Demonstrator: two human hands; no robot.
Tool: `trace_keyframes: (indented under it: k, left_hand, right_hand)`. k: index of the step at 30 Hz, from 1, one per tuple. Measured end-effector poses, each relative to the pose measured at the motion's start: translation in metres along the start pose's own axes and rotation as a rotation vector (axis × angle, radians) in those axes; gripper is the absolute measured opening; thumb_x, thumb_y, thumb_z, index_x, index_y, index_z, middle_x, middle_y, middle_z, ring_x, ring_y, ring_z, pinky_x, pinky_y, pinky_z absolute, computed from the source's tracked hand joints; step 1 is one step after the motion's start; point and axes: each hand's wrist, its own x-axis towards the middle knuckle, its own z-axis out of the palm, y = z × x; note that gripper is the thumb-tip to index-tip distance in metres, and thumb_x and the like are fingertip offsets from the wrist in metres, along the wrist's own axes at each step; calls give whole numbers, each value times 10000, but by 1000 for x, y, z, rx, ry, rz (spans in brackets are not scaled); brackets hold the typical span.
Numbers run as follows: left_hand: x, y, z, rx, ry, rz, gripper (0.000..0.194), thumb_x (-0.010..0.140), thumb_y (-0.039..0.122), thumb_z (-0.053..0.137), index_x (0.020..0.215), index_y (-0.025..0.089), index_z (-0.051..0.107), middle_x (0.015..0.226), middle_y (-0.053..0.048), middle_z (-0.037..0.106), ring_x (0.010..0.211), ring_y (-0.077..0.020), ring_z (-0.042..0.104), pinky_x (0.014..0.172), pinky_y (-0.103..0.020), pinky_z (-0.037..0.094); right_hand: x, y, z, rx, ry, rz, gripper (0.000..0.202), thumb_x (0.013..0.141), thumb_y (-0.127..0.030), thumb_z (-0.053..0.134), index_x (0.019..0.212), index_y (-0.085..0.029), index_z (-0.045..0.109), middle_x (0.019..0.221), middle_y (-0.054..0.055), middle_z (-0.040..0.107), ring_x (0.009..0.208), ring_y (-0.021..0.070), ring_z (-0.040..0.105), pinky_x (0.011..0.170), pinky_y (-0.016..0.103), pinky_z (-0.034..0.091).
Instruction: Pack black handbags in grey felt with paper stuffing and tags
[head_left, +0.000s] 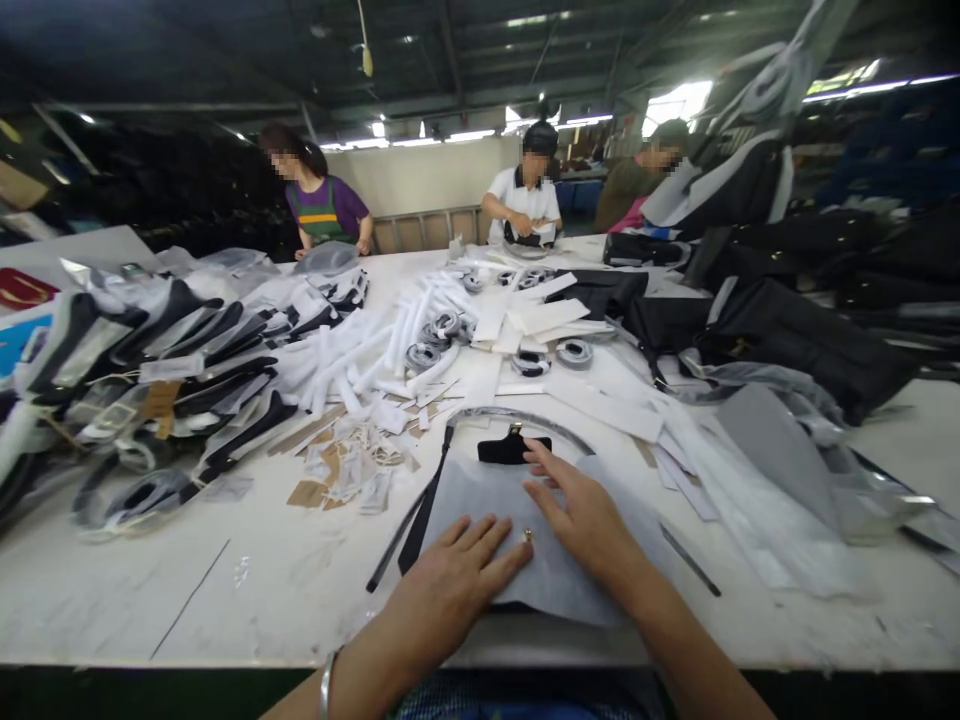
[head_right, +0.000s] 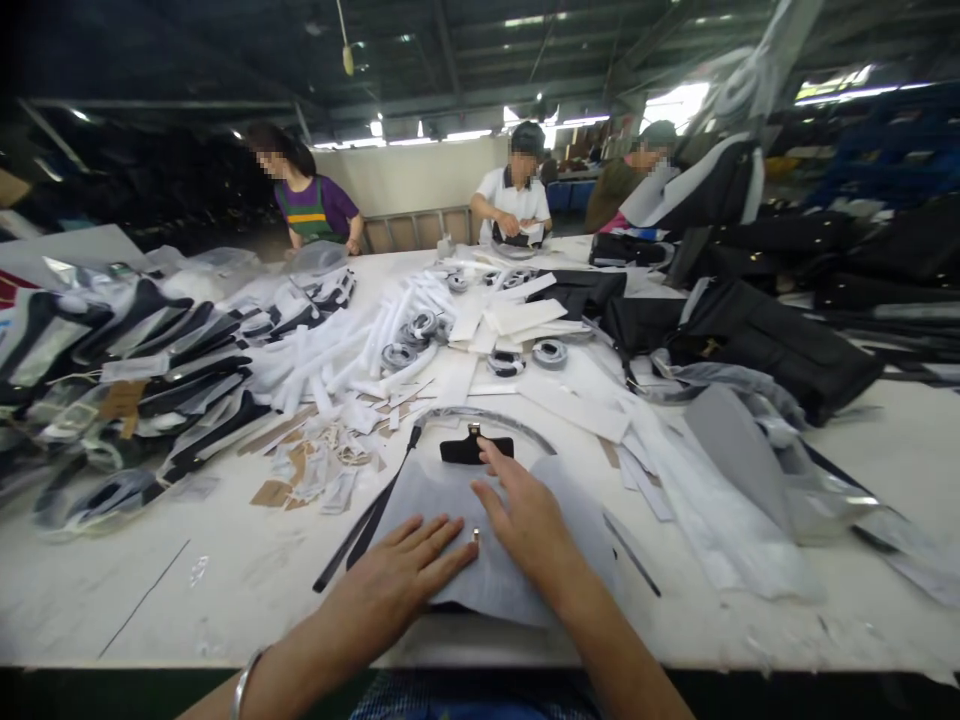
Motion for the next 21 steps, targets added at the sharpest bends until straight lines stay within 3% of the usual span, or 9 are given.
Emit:
trace_keyframes:
  k: [3,5,7,10,12,14,17,21]
  left_hand:
    - [-6,2,9,-11,34,-37,614,978,113,470,1543,271,290,1540,-90,451,1390,-232,465,1121,-445,426]
    - [-7,3,11,-10,49,-51,633,963,95,475,1542,278,295,1547,-82,443,1387,-231,469,1124,-439,429]
    - [-7,2,10,9,68,-58,648,953,80,466,1545,279,292,1560,-83,421,1402,-239,450,1128,-447,425]
    - [-7,-2,5,76,128,26,619,962,77,413,1550,224,289,1604,-89,339,1453,-265,364,1148,-460,394]
    - [-9,-3,2,109,163,130,583,970,70,368,1540,180,312,1615,-71,317,1465,-264,337,1164,-442,371]
    - [-11,-4,1,110,151,175,576,968,57,351,1531,183,333,1597,-48,358,1443,-247,379,1163,-428,371]
    - [-13,-2,2,74,71,116,618,951,49,385,1534,243,325,1560,-53,426,1392,-238,459,1134,-446,403]
    - [-7,-5,-2,4,-63,71,669,927,50,438,1541,272,295,1564,-87,411,1394,-268,458,1116,-495,408]
  right_hand:
    - [-36,-11,-26,-331,-146,-252,461,978,-354,537,1424,-235,525,1457,104,549,1340,261,512,1141,471,414]
    - [-54,-13,-37,-488,-307,-360,568,940,-377,611,1473,-240,467,1509,94,492,1383,273,464,1167,490,380]
    - [-63,-8,-41,-621,-416,-418,662,910,-283,630,1523,-232,385,1543,92,443,1406,284,433,1170,517,368]
    - [-63,4,-37,-741,-444,-458,753,842,-37,494,1552,-215,317,1560,88,417,1428,262,401,1156,504,387]
    - [-59,10,-33,-780,-440,-468,793,805,15,431,1556,-201,302,1565,90,408,1435,261,389,1150,510,388]
    - [-57,14,-30,-805,-465,-474,771,818,10,415,1554,-195,306,1564,97,408,1430,273,396,1144,535,383]
    - [-55,16,-31,-818,-491,-489,714,870,-16,427,1545,-224,324,1548,99,435,1412,280,423,1148,578,343]
    - [-48,21,-35,-784,-527,-480,734,905,-221,616,1557,-288,286,1571,93,402,1433,319,382,1168,631,242]
